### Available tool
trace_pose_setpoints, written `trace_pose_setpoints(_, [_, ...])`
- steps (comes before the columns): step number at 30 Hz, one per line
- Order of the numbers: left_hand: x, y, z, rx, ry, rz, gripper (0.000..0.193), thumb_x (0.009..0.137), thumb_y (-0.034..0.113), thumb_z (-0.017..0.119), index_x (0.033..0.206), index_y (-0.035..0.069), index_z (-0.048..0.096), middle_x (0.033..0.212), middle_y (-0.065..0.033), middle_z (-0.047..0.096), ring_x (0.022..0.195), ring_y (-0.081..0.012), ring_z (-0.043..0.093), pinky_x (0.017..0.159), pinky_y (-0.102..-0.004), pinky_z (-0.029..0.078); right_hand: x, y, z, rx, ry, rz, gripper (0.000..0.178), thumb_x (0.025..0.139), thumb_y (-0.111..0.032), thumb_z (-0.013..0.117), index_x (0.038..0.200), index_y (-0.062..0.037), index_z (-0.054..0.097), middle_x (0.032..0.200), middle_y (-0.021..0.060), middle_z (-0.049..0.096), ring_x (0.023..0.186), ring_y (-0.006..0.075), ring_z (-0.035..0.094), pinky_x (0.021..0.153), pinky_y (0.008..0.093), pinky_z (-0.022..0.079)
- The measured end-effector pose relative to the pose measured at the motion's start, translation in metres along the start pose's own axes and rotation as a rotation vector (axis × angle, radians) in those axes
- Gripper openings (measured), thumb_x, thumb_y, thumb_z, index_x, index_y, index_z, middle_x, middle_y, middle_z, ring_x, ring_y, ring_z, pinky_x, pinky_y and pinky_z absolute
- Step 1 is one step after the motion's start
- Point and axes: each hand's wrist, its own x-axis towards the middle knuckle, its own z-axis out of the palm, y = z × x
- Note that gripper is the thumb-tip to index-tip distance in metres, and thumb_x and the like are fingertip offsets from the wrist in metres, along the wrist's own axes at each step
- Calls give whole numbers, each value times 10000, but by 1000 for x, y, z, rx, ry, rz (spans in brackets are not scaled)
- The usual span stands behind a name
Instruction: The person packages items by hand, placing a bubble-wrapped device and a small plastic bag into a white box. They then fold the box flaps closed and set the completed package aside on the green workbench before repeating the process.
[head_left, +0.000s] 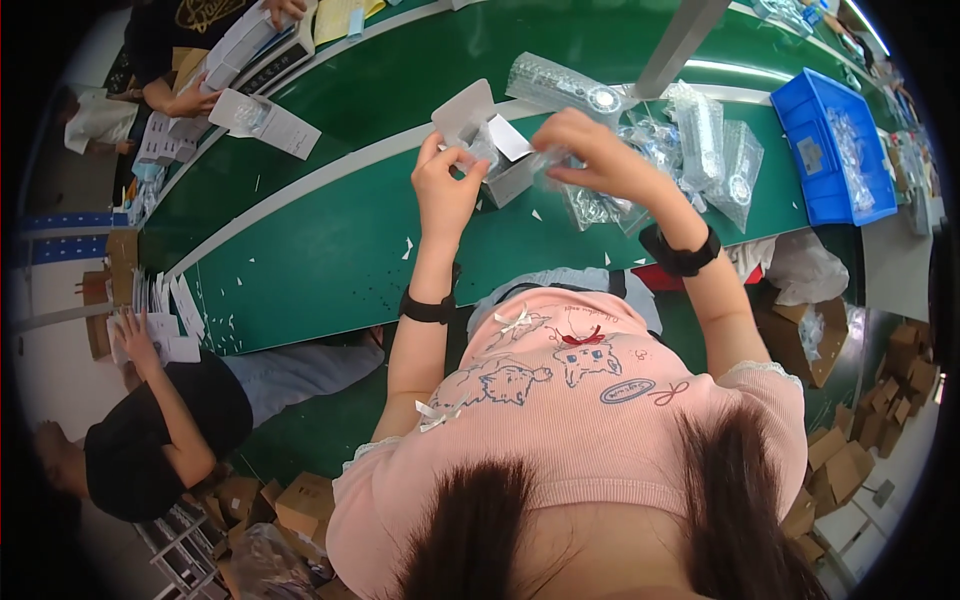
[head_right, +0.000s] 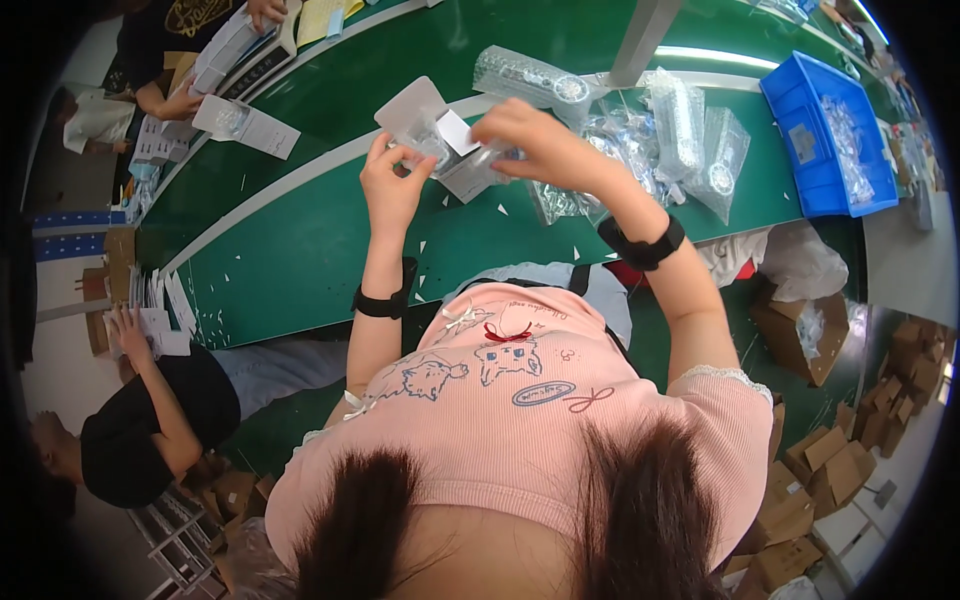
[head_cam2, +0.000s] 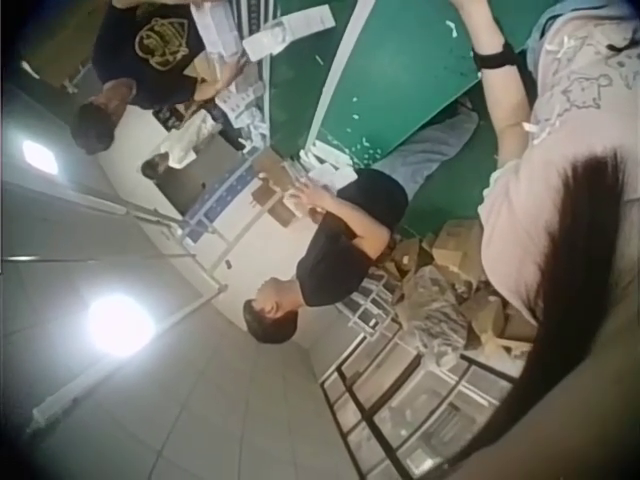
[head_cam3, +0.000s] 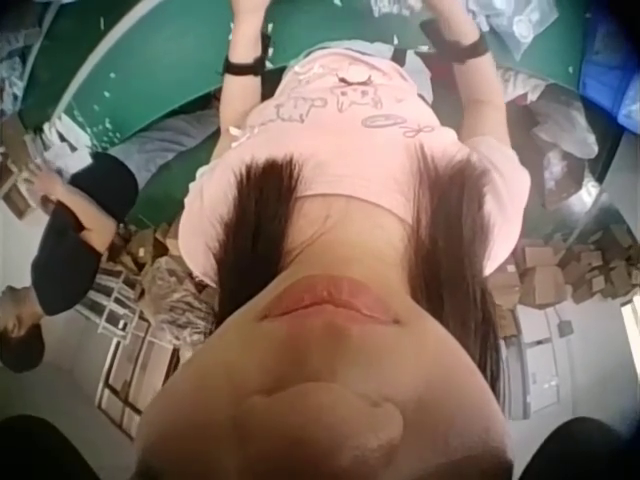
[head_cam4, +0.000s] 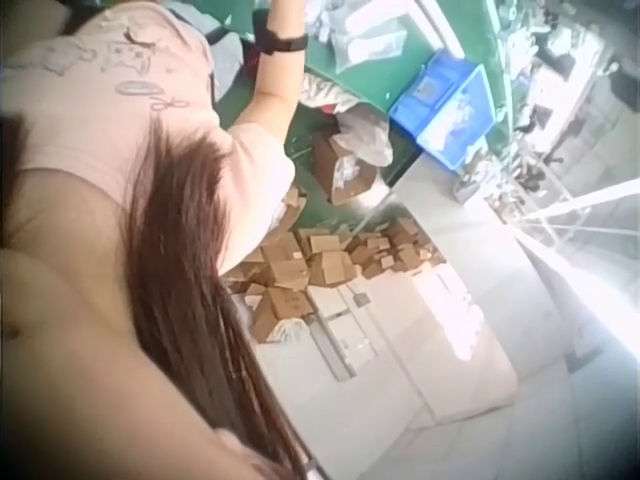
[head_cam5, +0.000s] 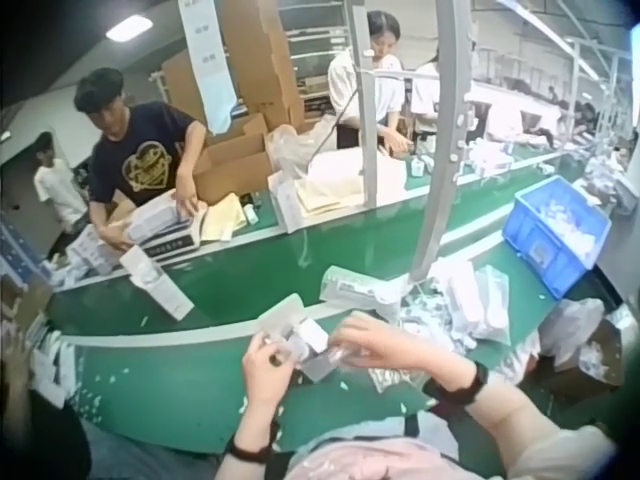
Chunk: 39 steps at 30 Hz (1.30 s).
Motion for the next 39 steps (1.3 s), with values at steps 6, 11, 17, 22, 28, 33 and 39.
trace_pose_setpoints(6, [2, -5, -5, -85, -40, 46, 157, 590, 50, 708, 635, -11, 570, 1052, -158, 567, 649, -172, 562, 575, -255, 448, 29, 10, 11, -550, -323, -210, 283, 642, 30, 572, 905, -74, 591, 851, 79, 494, 866, 235, 469, 665, 308, 464])
trace_pose_setpoints(11, [4, -13, -3, -113, 16, 65, 154, 595, 55, 705, 633, -13, 573, 1055, -155, 571, 653, -161, 571, 568, -247, 446, 38, 9, -9, -640, -271, -251, 291, 637, 12, 571, 913, -82, 588, 808, 71, 470, 849, 242, 463, 672, 323, 464])
trace_pose_setpoints(17, [2, -14, -3, -107, 23, 37, 146, 600, 63, 704, 636, -11, 583, 1053, -159, 575, 642, -158, 574, 553, -246, 444, 39, 3, -21, -574, -253, -228, 226, 658, -18, 593, 878, -69, 575, 849, 68, 490, 871, 240, 473, 682, 318, 461])
trace_pose_setpoints(22, [4, -12, -3, -100, 31, -1, 143, 600, 68, 704, 637, -7, 588, 1049, -152, 578, 627, -162, 574, 543, -243, 441, 55, -1, -5, -363, 95, -392, 208, 672, -46, 616, 875, -60, 577, 894, 60, 502, 903, 236, 487, 719, 315, 452])
trace_pose_setpoints(28, [0, -11, 0, -101, 28, 0, 143, 600, 65, 702, 647, -4, 586, 1061, -153, 573, 721, -207, 588, 599, -264, 448, 52, 33, 18, -606, -305, -494, 263, 667, -122, 652, 917, -68, 593, 922, 61, 515, 951, 237, 493, 935, 429, 362])
trace_pose_setpoints(33, [-1, -24, 3, -103, 57, 64, 159, 613, 70, 712, 668, -1, 580, 1080, -152, 560, 688, -158, 536, 563, -244, 409, 42, 21, 18, -625, -165, -411, 364, 659, -189, 677, 994, -79, 590, 1036, 71, 531, 1023, 240, 481, 1030, 507, 223])
trace_pose_setpoints(39, [-2, -23, 6, -134, 55, 10, 140, 626, 53, 676, 673, 1, 555, 1086, -189, 549, 949, -322, 561, 793, -345, 433, 37, 26, 20, -542, -161, -326, 652, 641, -235, 720, 1216, -72, 458, 1216, 119, 468, 1166, 258, 406, 1044, 517, 175])
